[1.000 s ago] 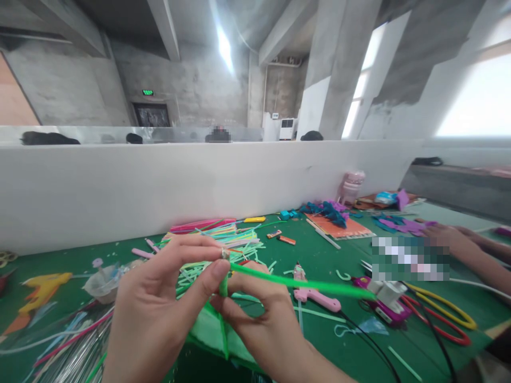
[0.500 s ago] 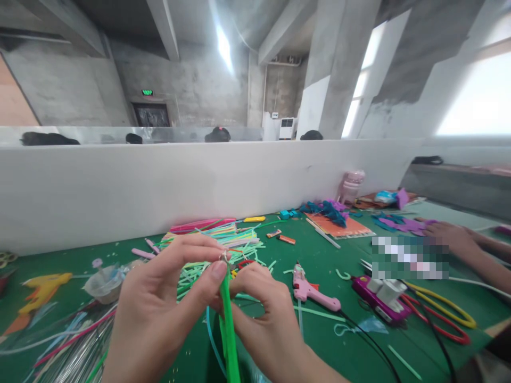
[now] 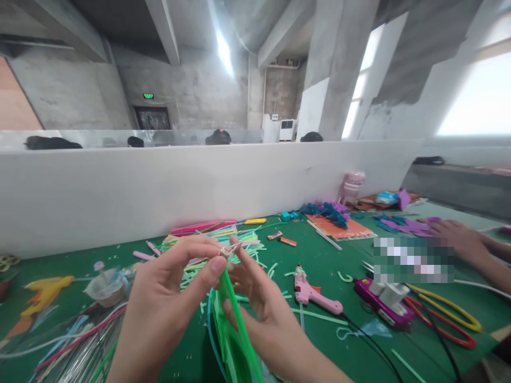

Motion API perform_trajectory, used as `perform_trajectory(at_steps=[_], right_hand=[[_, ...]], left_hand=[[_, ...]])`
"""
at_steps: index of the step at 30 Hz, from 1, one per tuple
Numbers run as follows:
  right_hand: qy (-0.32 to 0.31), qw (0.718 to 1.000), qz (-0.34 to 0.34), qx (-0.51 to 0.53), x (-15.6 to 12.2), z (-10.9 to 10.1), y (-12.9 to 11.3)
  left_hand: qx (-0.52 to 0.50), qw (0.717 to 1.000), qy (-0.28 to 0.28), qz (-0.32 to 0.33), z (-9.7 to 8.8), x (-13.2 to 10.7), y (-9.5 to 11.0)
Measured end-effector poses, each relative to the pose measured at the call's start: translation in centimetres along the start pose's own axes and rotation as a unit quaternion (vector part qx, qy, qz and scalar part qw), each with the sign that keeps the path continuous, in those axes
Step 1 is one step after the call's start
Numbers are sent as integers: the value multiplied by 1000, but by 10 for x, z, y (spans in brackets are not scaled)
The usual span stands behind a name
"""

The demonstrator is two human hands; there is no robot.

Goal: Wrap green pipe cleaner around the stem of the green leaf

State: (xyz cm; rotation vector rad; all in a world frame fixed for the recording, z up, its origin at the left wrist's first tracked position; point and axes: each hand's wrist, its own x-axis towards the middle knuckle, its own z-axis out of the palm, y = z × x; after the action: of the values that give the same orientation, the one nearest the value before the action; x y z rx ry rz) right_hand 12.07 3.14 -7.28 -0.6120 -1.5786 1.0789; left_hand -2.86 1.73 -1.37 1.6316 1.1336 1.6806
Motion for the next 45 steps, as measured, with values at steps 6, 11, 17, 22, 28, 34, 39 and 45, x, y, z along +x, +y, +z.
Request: perform_trajectory(at_steps=[6,11,17,22,28,34,39,45], right_hand=[[-1,995,12,99,28,-30,-40],[-100,994,-37,25,75,-31,-95],[-268,958,97,15,136,-17,-98],[-270,924,242,122,160,-19,-62],[-235,894,305,230,162,-25,-36],[-32,941,274,194,136,-35,-22],[68,995,-24,-69,82,-27,-44],[19,969,-102,-222,54,-7,-67]], left_hand=[[-47,999,-6,-12,0,2,0],[-51,997,-54,-37,0,1,0],[-109,991,-32,-63,5,2,0],[-141,984,-20,-103,2,6,-1],[-208,971,4,-116,0,12,-8],[-242,963,10,-119,-5,16,-12],[-241,963,23,-118,-3,17,-13],[-217,971,30,-91,0,18,-15]])
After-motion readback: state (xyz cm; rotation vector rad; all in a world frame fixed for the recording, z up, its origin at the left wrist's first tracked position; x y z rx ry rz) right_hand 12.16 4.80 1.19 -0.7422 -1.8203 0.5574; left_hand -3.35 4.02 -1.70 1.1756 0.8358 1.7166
